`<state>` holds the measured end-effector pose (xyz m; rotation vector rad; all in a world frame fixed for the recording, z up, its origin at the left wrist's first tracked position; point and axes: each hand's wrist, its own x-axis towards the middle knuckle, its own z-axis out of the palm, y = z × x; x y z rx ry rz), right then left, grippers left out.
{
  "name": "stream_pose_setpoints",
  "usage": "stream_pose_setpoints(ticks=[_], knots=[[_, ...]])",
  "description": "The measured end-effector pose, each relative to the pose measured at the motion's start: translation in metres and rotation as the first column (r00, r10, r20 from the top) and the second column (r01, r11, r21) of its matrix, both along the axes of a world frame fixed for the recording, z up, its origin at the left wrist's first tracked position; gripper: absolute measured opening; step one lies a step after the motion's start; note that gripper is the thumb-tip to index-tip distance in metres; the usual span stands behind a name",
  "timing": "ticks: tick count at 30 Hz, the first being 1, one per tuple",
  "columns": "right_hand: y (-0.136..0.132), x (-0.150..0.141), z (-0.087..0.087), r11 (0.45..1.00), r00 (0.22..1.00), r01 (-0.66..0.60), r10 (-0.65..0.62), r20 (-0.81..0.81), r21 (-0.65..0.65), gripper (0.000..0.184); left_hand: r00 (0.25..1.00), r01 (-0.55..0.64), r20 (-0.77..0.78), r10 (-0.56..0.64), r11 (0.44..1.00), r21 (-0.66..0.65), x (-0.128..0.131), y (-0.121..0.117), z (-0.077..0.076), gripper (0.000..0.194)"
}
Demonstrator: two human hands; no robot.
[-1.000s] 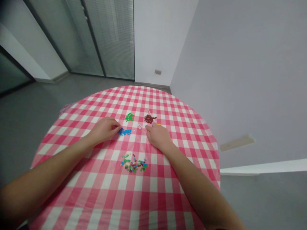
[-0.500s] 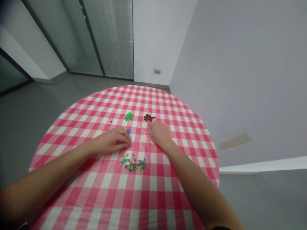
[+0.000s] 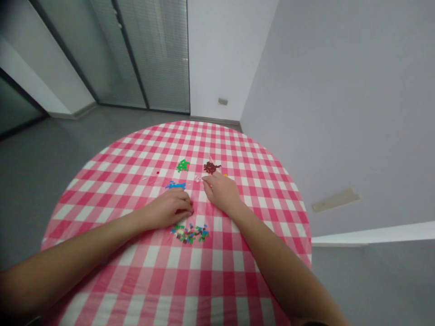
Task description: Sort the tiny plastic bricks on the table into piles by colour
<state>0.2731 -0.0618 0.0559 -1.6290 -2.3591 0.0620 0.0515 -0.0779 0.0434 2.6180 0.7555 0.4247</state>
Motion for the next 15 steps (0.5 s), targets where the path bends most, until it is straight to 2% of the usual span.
stream_pose_setpoints(ticks=[2, 4, 7, 9, 11, 15], knots=[[-0.001, 0.001, 0.001, 0.999, 0.999, -0.035, 0.035, -0.005, -0.015, 0.034, 0.997, -0.078, 0.004, 0.078, 0.997, 0.017, 0.000, 0.001, -0.002, 0.018], [-0.004, 0.000, 0.003, 0.989, 0.991, -0.136, 0.136, -0.001, -0.052, 0.032, 0.991, -0.133, 0.003, 0.133, 0.991, 0.027, -0.002, 0.003, -0.002, 0.021], [-0.010, -0.004, 0.007, 0.924, 0.931, -0.353, 0.363, 0.046, -0.144, 0.027, 0.974, -0.225, -0.011, 0.225, 0.974, 0.037, -0.007, 0.008, 0.000, 0.024], [-0.015, -0.008, 0.008, 0.875, 0.882, -0.440, 0.464, 0.088, -0.200, 0.026, 0.960, -0.280, -0.021, 0.281, 0.959, 0.038, -0.011, 0.011, 0.003, 0.024], [-0.018, -0.012, 0.009, 0.855, 0.860, -0.462, 0.497, 0.117, -0.237, 0.026, 0.950, -0.311, -0.024, 0.312, 0.950, 0.035, -0.013, 0.013, 0.006, 0.025], [-0.021, -0.018, 0.009, 0.868, 0.879, -0.416, 0.460, 0.125, -0.270, 0.024, 0.946, -0.323, -0.030, 0.324, 0.946, 0.020, -0.015, 0.013, 0.009, 0.025]])
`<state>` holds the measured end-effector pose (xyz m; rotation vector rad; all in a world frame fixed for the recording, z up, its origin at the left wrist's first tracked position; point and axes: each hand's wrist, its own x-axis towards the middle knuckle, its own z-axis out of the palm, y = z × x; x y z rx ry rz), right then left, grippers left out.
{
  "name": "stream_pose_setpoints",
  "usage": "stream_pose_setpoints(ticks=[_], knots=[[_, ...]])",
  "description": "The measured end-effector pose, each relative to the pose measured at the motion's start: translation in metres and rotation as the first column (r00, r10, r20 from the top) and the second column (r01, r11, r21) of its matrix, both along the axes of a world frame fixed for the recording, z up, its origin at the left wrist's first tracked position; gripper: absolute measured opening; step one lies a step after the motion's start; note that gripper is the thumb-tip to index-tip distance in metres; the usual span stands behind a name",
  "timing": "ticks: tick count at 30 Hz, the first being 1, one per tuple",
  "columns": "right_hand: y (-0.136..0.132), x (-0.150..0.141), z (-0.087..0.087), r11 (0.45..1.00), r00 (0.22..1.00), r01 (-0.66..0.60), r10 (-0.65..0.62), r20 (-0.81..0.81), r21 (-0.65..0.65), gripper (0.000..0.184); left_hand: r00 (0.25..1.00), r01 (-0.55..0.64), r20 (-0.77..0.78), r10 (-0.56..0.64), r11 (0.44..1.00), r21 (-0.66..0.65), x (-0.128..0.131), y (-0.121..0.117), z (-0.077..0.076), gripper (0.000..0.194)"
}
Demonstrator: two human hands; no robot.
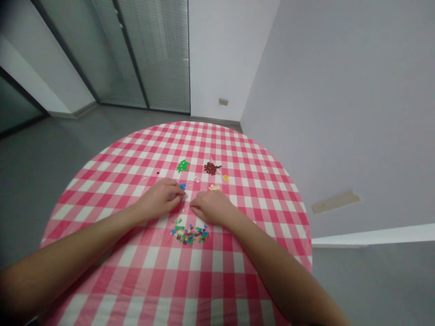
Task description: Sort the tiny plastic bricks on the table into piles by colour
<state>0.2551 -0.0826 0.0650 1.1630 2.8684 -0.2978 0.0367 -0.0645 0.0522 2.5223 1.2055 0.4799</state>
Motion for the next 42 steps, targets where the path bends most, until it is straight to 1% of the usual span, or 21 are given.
stream_pose_setpoints(ticks=[3, 9, 13, 15, 17, 20, 22, 23, 25, 30, 34, 39, 42], knots=[[0.001, -0.001, -0.001, 0.999, 0.999, 0.037, -0.037, -0.035, -0.003, 0.023, 1.000, 0.002, -0.004, -0.002, 1.000, -0.006, 0.001, 0.000, 0.000, 0.025], [0.004, -0.001, -0.007, 0.997, 0.994, 0.061, -0.065, -0.092, -0.047, 0.018, 1.000, 0.004, 0.001, -0.004, 1.000, -0.002, 0.001, 0.000, -0.003, 0.025], [0.006, 0.000, -0.012, 0.991, 0.980, 0.128, -0.133, -0.145, -0.040, 0.016, 1.000, 0.005, 0.002, -0.005, 1.000, 0.002, 0.001, 0.000, -0.004, 0.026], [0.010, 0.004, -0.012, 0.979, 0.962, 0.205, -0.205, -0.179, -0.019, 0.016, 1.000, 0.005, 0.009, -0.005, 1.000, 0.002, 0.001, 0.000, -0.004, 0.026], [0.016, 0.011, -0.011, 0.944, 0.924, 0.328, -0.314, -0.220, 0.030, 0.018, 1.000, 0.014, 0.016, -0.014, 1.000, 0.001, 0.001, 0.000, -0.005, 0.026], [0.029, 0.025, -0.009, 0.853, 0.845, 0.513, -0.483, -0.229, 0.094, 0.020, 0.999, 0.034, 0.017, -0.034, 0.999, 0.001, 0.000, 0.000, -0.005, 0.026], [0.036, 0.033, -0.010, 0.811, 0.812, 0.576, -0.553, -0.188, 0.105, 0.022, 0.999, 0.037, 0.018, -0.037, 0.999, -0.004, 0.001, 0.000, -0.005, 0.026], [0.039, 0.036, -0.011, 0.801, 0.805, 0.590, -0.571, -0.163, 0.106, 0.024, 0.999, 0.038, 0.019, -0.037, 0.999, -0.007, 0.001, 0.000, -0.005, 0.026], [0.043, 0.040, -0.013, 0.798, 0.804, 0.594, -0.581, -0.128, 0.103, 0.027, 0.999, 0.038, 0.019, -0.037, 0.999, -0.012, 0.001, 0.000, -0.005, 0.026], [0.043, 0.042, -0.016, 0.829, 0.834, 0.550, -0.538, -0.124, 0.105, 0.033, 0.999, 0.035, 0.015, -0.035, 0.999, -0.023, 0.001, 0.000, -0.004, 0.026], [0.038, 0.043, -0.011, 0.823, 0.828, 0.559, -0.547, -0.125, 0.103, 0.036, 0.999, 0.037, 0.007, -0.037, 0.999, -0.025, 0.001, 0.000, -0.005, 0.026], [0.035, 0.041, -0.006, 0.841, 0.846, 0.533, -0.531, -0.048, 0.092, 0.039, 0.999, 0.046, 0.020, -0.045, 0.999, -0.026, 0.000, 0.001, -0.007, 0.027], [0.036, 0.039, -0.006, 0.833, 0.838, 0.544, -0.546, -0.015, 0.101, 0.042, 0.999, 0.047, 0.025, -0.046, 0.998, -0.032, 0.001, 0.001, -0.006, 0.027]])
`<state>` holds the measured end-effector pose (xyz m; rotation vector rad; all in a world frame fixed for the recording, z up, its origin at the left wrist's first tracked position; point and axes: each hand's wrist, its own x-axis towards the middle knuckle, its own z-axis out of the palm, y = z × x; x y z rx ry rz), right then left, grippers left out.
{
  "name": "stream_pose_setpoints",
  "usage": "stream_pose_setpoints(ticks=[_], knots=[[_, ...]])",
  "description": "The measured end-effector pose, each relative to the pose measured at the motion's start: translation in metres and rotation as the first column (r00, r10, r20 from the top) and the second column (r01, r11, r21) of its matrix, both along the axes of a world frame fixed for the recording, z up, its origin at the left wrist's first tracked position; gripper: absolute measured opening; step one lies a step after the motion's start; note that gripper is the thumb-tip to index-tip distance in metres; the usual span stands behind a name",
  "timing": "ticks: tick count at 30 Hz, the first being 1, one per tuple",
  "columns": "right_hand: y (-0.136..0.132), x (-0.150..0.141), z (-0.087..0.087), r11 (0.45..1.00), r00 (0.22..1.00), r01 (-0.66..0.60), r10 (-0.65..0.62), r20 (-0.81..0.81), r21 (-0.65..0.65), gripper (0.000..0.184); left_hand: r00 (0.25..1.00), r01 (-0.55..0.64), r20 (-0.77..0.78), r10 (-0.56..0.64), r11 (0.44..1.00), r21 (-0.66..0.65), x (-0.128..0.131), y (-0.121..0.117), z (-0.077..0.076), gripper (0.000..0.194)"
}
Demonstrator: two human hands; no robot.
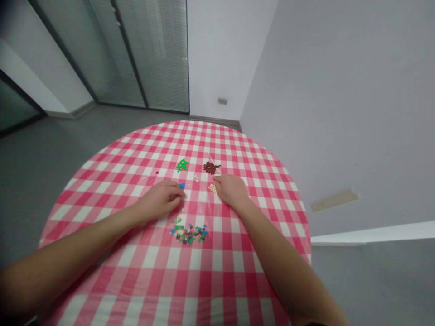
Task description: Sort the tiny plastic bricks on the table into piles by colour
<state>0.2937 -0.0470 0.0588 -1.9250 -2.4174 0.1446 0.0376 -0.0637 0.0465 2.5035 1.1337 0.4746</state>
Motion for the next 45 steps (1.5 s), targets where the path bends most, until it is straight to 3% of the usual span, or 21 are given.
stream_pose_setpoints(ticks=[7, 10, 13, 15, 17, 19, 21, 24, 32, 38, 43, 45], knots=[[0.006, -0.006, -0.001, 0.998, 0.999, 0.038, -0.037, 0.040, -0.043, 0.050, 1.000, -0.007, -0.024, 0.006, 1.000, -0.002, 0.002, -0.002, 0.002, 0.027], [0.006, -0.006, -0.002, 0.999, 0.999, 0.039, -0.039, -0.014, -0.005, 0.049, 1.000, 0.003, -0.024, -0.003, 1.000, 0.001, 0.001, -0.002, 0.001, 0.026], [0.000, -0.005, -0.001, 0.996, 0.987, -0.045, 0.057, -0.150, 0.083, 0.041, 1.000, 0.011, -0.016, -0.011, 1.000, 0.000, 0.000, -0.001, -0.001, 0.026], [-0.008, -0.006, 0.002, 0.981, 0.950, -0.190, 0.196, -0.244, 0.050, 0.032, 1.000, 0.014, -0.007, -0.014, 1.000, 0.001, 0.000, -0.001, -0.001, 0.027], [-0.018, -0.009, 0.008, 0.917, 0.873, -0.394, 0.349, -0.341, -0.069, 0.025, 1.000, 0.014, -0.001, -0.014, 1.000, 0.001, 0.000, -0.001, -0.002, 0.026], [-0.028, -0.013, 0.012, 0.816, 0.792, -0.549, 0.437, -0.425, -0.184, 0.021, 1.000, 0.014, 0.002, -0.014, 1.000, 0.001, 0.000, 0.000, -0.002, 0.026], [-0.037, -0.019, 0.015, 0.754, 0.754, -0.611, 0.463, -0.466, -0.241, 0.019, 1.000, 0.015, 0.003, -0.015, 1.000, 0.001, 0.000, 0.000, -0.002, 0.025], [-0.045, -0.027, 0.015, 0.731, 0.754, -0.626, 0.476, -0.452, -0.274, 0.013, 1.000, 0.021, 0.009, -0.021, 1.000, 0.000, 0.000, 0.000, -0.003, 0.025], [-0.052, -0.038, 0.011, 0.768, 0.797, -0.594, 0.518, -0.311, -0.242, 0.012, 1.000, 0.023, -0.001, -0.023, 1.000, -0.008, 0.001, 0.000, -0.005, 0.025], [-0.053, -0.040, 0.008, 0.741, 0.760, -0.639, 0.566, -0.320, -0.207, 0.014, 1.000, 0.023, 0.008, -0.023, 1.000, -0.010, 0.000, 0.000, -0.005, 0.025], [-0.047, -0.036, 0.008, 0.833, 0.809, -0.545, 0.494, -0.318, -0.093, 0.013, 1.000, 0.023, -0.002, -0.023, 1.000, -0.010, 0.001, 0.000, -0.003, 0.025], [-0.044, -0.033, 0.009, 0.842, 0.810, -0.534, 0.485, -0.329, -0.073, 0.015, 1.000, 0.024, -0.005, -0.024, 1.000, -0.010, 0.001, -0.001, -0.003, 0.025]])
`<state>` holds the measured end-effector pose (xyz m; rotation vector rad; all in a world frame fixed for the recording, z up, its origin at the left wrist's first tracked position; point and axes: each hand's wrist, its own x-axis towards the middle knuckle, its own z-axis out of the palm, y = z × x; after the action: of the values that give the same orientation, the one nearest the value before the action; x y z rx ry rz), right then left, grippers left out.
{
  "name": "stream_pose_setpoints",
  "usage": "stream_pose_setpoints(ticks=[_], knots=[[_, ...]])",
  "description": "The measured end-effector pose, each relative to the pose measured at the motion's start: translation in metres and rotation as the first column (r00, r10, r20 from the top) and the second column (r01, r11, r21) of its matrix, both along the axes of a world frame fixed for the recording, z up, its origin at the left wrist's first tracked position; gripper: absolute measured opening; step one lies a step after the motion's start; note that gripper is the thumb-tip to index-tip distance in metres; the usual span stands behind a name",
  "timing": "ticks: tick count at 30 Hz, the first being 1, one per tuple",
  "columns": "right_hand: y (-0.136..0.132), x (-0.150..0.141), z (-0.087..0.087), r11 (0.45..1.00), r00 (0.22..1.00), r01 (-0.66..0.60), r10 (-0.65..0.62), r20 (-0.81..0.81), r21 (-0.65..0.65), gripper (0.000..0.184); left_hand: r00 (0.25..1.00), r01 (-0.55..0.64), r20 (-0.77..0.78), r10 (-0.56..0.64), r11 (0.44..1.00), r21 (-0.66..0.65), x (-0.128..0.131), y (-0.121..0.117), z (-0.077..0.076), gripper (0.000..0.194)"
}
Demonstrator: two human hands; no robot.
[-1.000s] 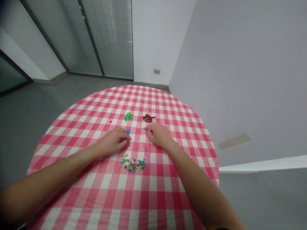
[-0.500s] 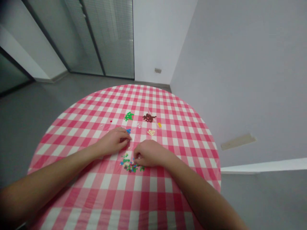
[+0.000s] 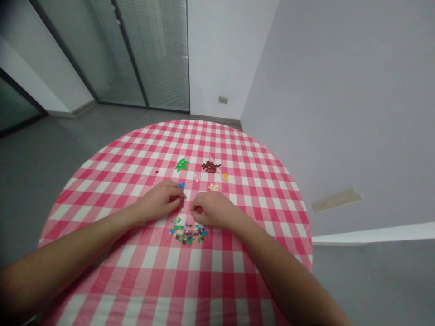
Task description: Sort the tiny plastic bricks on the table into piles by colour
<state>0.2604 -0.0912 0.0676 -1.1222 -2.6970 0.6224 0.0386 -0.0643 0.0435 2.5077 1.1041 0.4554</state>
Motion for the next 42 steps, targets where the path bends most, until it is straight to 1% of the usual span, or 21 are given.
stream_pose_setpoints(ticks=[4, 7, 9, 13, 16, 18, 20, 22, 23, 25, 26, 29, 31, 32, 34, 36, 39, 42], knots=[[0.001, 0.004, -0.001, 0.993, 0.996, -0.086, 0.084, -0.024, -0.086, 0.016, 1.000, -0.006, 0.003, 0.006, 1.000, 0.002, 0.000, 0.000, 0.000, 0.025], [0.000, 0.004, -0.002, 0.982, 0.994, -0.112, 0.108, -0.034, -0.152, 0.013, 1.000, -0.005, 0.005, 0.005, 1.000, 0.005, 0.000, 0.000, 0.000, 0.025], [-0.001, 0.003, -0.002, 0.977, 0.992, -0.126, 0.121, -0.038, -0.174, 0.012, 1.000, -0.003, 0.005, 0.003, 1.000, 0.005, 0.000, 0.000, 0.000, 0.025], [-0.004, -0.001, -0.002, 0.975, 0.990, -0.141, 0.143, 0.001, -0.174, 0.014, 1.000, 0.003, 0.006, -0.004, 1.000, 0.010, 0.001, 0.001, -0.001, 0.025], [-0.007, -0.005, -0.002, 0.978, 0.988, -0.144, 0.150, 0.035, -0.153, 0.014, 1.000, 0.003, 0.008, -0.003, 1.000, 0.011, 0.001, 0.000, -0.001, 0.025], [-0.008, -0.006, -0.003, 0.983, 0.990, -0.136, 0.140, 0.026, -0.127, 0.013, 1.000, 0.001, 0.009, -0.001, 1.000, 0.009, 0.000, 0.000, 0.000, 0.025], [-0.005, -0.005, -0.002, 0.994, 0.997, -0.080, 0.079, -0.010, -0.069, 0.014, 1.000, 0.001, 0.010, -0.001, 1.000, 0.010, 0.000, 0.000, 0.000, 0.025], [0.004, 0.002, -0.001, 0.999, 0.997, 0.053, -0.052, -0.056, 0.009, 0.015, 1.000, 0.003, 0.012, -0.003, 1.000, 0.009, 0.000, 0.000, 0.000, 0.025], [0.010, 0.008, -0.001, 0.989, 0.988, 0.139, -0.136, -0.074, 0.043, 0.015, 1.000, 0.006, 0.013, -0.006, 1.000, 0.008, 0.000, 0.000, 0.000, 0.025], [0.023, 0.021, -0.001, 0.944, 0.947, 0.318, -0.310, -0.083, 0.092, 0.014, 1.000, 0.011, 0.011, -0.011, 1.000, 0.006, 0.000, 0.000, 0.000, 0.025], [0.030, 0.028, -0.002, 0.917, 0.923, 0.383, -0.378, -0.070, 0.108, 0.014, 1.000, 0.014, 0.007, -0.014, 1.000, 0.005, 0.000, 0.000, 0.000, 0.025], [0.047, 0.045, -0.007, 0.847, 0.860, 0.499, -0.511, 0.019, 0.182, 0.016, 1.000, 0.026, -0.003, -0.026, 1.000, 0.004, 0.000, 0.000, 0.000, 0.025], [0.052, 0.050, -0.010, 0.817, 0.826, 0.528, -0.557, 0.083, 0.232, 0.021, 0.999, 0.032, -0.004, -0.032, 0.999, 0.001, 0.000, -0.001, 0.000, 0.026], [0.053, 0.051, -0.011, 0.812, 0.817, 0.528, -0.565, 0.112, 0.249, 0.024, 0.999, 0.033, -0.005, -0.033, 0.999, -0.001, 0.000, -0.001, 0.001, 0.026], [0.054, 0.050, -0.012, 0.821, 0.818, 0.507, -0.554, 0.152, 0.264, 0.029, 1.000, 0.031, -0.005, -0.031, 1.000, -0.005, 0.000, -0.001, 0.001, 0.026], [0.053, 0.049, -0.012, 0.830, 0.828, 0.489, -0.539, 0.158, 0.268, 0.031, 1.000, 0.027, -0.004, -0.027, 1.000, -0.009, 0.000, -0.001, 0.002, 0.026], [0.054, 0.047, -0.012, 0.814, 0.821, 0.505, -0.556, 0.131, 0.288, 0.032, 1.000, 0.022, -0.001, -0.022, 1.000, -0.012, 0.000, -0.001, 0.002, 0.025], [0.055, 0.047, -0.013, 0.805, 0.809, 0.521, -0.572, 0.138, 0.283, 0.032, 1.000, 0.025, 0.001, -0.025, 1.000, -0.011, 0.000, 0.000, 0.002, 0.025]])
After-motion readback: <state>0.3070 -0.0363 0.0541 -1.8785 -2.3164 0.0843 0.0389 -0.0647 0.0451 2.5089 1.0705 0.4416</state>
